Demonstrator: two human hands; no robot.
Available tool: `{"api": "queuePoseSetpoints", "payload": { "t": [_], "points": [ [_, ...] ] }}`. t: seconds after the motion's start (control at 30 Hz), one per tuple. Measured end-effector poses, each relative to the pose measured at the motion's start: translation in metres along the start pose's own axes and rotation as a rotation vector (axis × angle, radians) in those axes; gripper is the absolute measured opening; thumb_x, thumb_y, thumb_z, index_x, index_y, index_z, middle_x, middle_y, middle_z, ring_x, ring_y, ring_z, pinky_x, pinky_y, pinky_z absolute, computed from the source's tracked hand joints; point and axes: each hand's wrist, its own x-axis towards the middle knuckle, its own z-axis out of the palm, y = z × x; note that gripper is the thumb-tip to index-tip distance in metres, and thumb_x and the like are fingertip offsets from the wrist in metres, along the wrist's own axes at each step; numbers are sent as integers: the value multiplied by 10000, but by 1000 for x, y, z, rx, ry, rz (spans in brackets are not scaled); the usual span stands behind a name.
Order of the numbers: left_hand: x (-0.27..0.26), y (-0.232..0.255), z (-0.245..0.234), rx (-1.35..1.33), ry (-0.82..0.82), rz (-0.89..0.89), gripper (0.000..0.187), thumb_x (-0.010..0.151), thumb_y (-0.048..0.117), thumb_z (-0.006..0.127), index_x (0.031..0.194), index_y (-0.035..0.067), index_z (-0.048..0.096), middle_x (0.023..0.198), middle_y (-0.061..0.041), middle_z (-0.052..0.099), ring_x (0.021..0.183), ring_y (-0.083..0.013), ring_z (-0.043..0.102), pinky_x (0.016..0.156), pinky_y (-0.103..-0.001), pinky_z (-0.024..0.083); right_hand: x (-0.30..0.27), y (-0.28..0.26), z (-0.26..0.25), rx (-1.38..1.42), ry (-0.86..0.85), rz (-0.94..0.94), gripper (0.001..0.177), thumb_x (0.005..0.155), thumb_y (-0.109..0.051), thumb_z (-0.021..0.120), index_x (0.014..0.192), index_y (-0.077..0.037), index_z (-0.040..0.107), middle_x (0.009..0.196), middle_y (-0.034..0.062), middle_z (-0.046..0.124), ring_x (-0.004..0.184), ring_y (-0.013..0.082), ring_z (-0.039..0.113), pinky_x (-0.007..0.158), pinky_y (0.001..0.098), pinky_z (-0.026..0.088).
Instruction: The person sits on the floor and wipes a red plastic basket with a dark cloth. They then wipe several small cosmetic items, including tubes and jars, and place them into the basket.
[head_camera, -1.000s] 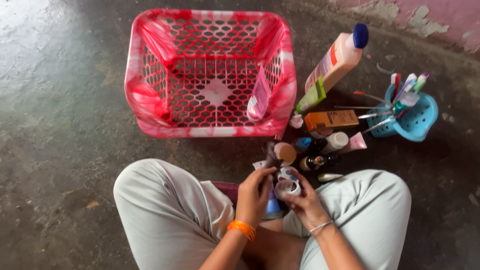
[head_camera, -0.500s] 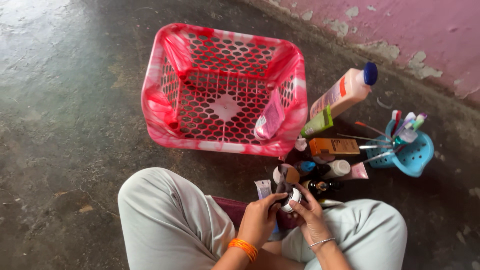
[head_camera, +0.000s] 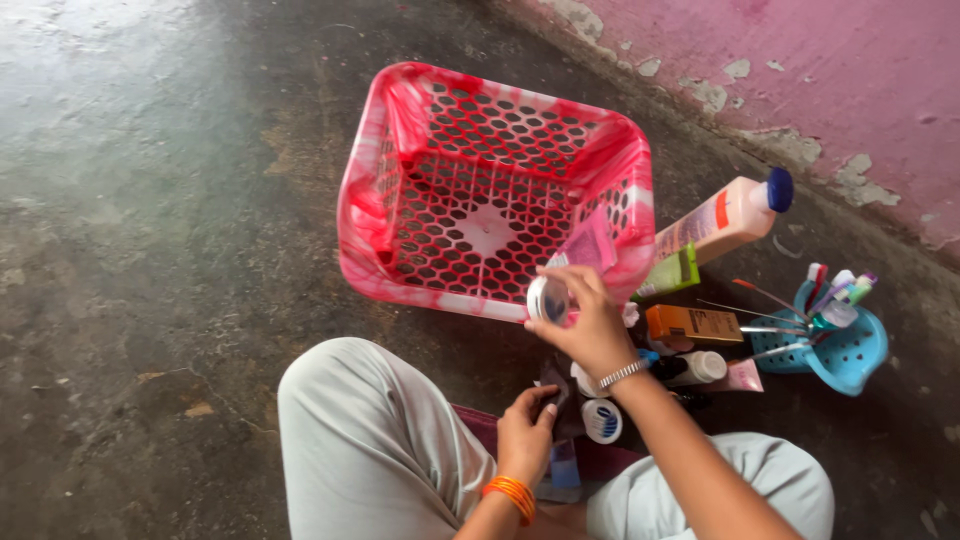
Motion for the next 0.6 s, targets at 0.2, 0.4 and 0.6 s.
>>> {"api": "queuePoseSetpoints", "payload": {
  "t": [0.2, 0.4, 0.6],
  "points": [
    [-4, 8, -3, 19, 3, -28, 280, 921, 75, 662, 1191, 83, 734, 1060, -103, 806, 950, -141, 762, 833, -276, 580, 64, 7, 36, -212, -129, -32, 757, 634, -181, 922, 1331, -203, 628, 1239, 117, 548, 1165, 325, 600, 992, 415, 514],
    [-6, 17, -6, 5, -5, -50, 269, 922, 76, 662, 1181, 83, 734, 1057, -106, 806, 954, -141, 769, 831, -277, 580, 85, 44, 68, -505, -391, -250, 432, 906, -501, 701, 1137, -139, 752, 1177, 90, 682, 1133, 323, 614, 984, 450, 499],
    [-7, 27, -6, 26, -22, -100, 273, 930, 98, 654, 1191, 105, 732, 1038, -130, 797, 934, -172, 767, 813, -293, 579, 67, 38, 68, -538, -453, 9, 561, 1005, -559, 452, 1055, -95, 764, 1157, 138, 680, 1085, 351, 631, 928, 467, 511]
  ]
}}
